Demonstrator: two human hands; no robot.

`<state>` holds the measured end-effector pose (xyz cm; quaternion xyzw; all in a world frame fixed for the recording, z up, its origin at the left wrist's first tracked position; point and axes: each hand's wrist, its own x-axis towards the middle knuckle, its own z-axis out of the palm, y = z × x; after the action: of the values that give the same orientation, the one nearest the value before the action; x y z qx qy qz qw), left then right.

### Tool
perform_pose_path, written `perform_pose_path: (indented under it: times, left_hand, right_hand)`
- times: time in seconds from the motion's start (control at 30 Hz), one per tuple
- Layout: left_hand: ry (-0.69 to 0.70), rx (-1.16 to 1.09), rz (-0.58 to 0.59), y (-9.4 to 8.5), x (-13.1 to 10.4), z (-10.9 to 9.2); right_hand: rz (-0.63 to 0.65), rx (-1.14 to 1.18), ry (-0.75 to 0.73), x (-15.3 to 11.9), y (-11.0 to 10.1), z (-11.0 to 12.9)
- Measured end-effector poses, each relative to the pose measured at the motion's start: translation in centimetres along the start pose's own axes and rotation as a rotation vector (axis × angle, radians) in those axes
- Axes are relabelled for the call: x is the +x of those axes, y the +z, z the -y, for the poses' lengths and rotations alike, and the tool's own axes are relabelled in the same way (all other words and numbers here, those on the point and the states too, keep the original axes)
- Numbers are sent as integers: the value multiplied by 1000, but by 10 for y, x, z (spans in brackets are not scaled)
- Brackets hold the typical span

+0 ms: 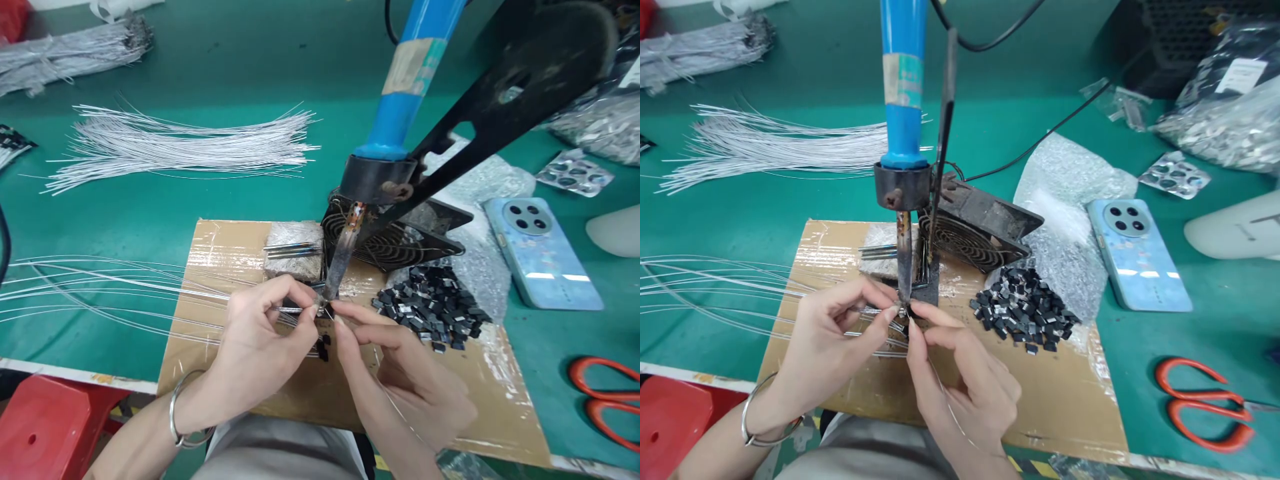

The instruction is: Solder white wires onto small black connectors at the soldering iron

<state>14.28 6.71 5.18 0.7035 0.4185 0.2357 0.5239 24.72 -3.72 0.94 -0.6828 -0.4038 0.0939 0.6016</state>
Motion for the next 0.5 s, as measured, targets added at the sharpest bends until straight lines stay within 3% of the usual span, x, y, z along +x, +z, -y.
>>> perform_pose_path:
  times: [0.17,0.37,0.5]
  left_hand:
    - [-11,-8,12,1,1,-1]
    - [-6,-1,8,1,-1,0]
    - [-8,11,4,0,-2,0]
  right_hand:
    - [-16,5,75,1,2,4]
    - [3,-16,-11,1,1,4]
    - [-31,-29,13,3,1,6]
